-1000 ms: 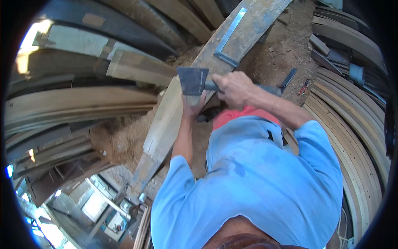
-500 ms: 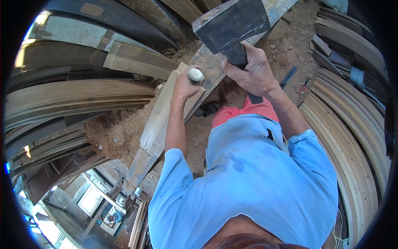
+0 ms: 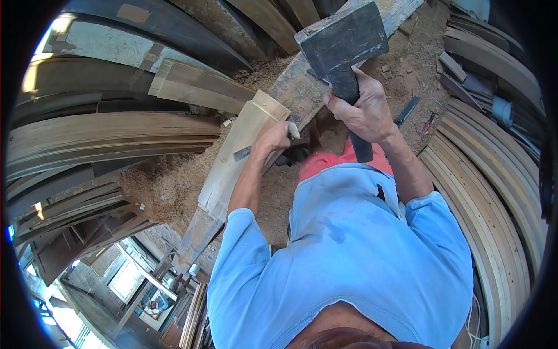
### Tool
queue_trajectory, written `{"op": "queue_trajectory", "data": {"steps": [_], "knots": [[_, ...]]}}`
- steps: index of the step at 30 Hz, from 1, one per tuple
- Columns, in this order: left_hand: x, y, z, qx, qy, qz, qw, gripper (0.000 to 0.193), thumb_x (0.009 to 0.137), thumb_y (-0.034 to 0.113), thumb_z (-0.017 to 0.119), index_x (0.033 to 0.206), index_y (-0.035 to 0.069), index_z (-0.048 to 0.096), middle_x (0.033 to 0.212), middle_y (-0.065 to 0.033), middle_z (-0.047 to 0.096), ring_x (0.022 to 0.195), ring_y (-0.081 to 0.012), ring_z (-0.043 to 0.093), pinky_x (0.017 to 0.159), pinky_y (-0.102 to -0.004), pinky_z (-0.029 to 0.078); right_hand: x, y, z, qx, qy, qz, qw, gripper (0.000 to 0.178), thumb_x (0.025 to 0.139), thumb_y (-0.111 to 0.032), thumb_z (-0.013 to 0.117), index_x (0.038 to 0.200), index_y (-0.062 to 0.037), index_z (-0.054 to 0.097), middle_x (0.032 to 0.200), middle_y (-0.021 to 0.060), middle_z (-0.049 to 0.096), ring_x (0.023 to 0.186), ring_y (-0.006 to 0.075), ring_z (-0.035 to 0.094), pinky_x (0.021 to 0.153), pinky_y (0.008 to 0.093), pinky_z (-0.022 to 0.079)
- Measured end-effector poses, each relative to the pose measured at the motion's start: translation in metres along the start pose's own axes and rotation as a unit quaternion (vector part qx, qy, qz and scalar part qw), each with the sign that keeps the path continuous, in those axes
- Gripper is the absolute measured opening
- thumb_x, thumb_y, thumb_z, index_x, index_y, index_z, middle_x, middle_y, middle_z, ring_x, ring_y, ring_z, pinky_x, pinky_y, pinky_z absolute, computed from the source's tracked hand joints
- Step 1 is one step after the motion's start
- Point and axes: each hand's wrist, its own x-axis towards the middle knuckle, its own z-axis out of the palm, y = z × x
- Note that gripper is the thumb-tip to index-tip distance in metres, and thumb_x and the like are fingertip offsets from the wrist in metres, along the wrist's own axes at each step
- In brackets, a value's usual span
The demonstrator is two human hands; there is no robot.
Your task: The person chisels a joint into a wooden plank by striking the chisel with a heavy wooden mallet, occasionally checking the fit with a square.
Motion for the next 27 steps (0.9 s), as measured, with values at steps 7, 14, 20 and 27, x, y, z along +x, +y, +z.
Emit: {"op": "queue_trajectory", "data": {"steps": [7, 14, 20, 27], "knots": [[-0.026, 0.02, -0.077, -0.422, 0.383, 0.136, 0.81, 0.01, 0.089, 0.008, 0.075, 0.091, 0.005, 0.065, 0.076, 0.0028, 0.065, 0.071, -0.0076, 0.061, 0.067, -0.0251, 0.052, 0.009, -0.025, 0.003, -0.065, 0.098, -0.102, 0.988, 0.02, 0.091, -0.013, 0.075, 0.105, -0.0009, 0.065, 0.072, -0.0004, 0.063, 0.067, 0.007, 0.058, 0.063, 0.026, 0.05], [0.014, 0.011, -0.074, -0.378, 0.454, 0.195, 0.783, 0.009, 0.089, 0.007, 0.074, 0.091, 0.004, 0.066, 0.079, 0.0014, 0.064, 0.075, -0.007, 0.06, 0.069, -0.0249, 0.05, 0.016, -0.036, 0.004, 0.011, 0.1, -0.113, 0.989, 0.012, 0.095, -0.013, 0.072, 0.097, -0.0018, 0.067, 0.073, 0.0003, 0.065, 0.066, 0.0068, 0.059, 0.061, 0.0253, 0.049], [0.023, 0.004, -0.062, -0.405, 0.427, 0.187, 0.786, 0.008, 0.089, 0.007, 0.074, 0.091, 0.004, 0.067, 0.081, 0.0002, 0.066, 0.075, -0.0071, 0.06, 0.07, -0.0259, 0.051, 0.014, -0.033, 0.0, 0.036, 0.12, -0.085, 0.988, 0.013, 0.095, -0.013, 0.073, 0.091, -0.0023, 0.067, 0.071, -0.0004, 0.065, 0.064, 0.0064, 0.059, 0.058, 0.0249, 0.047], [0.015, 0.007, -0.056, -0.308, 0.471, 0.206, 0.8, 0.005, 0.094, 0.004, 0.069, 0.096, 0.004, 0.064, 0.073, 0.0018, 0.063, 0.063, -0.0043, 0.059, 0.057, -0.022, 0.049, 0.021, -0.033, 0.006, -0.026, 0.126, -0.103, 0.986, 0.012, 0.093, -0.014, 0.073, 0.089, -0.0039, 0.067, 0.069, 0.0032, 0.065, 0.061, 0.0115, 0.061, 0.058, 0.0277, 0.05]]}}
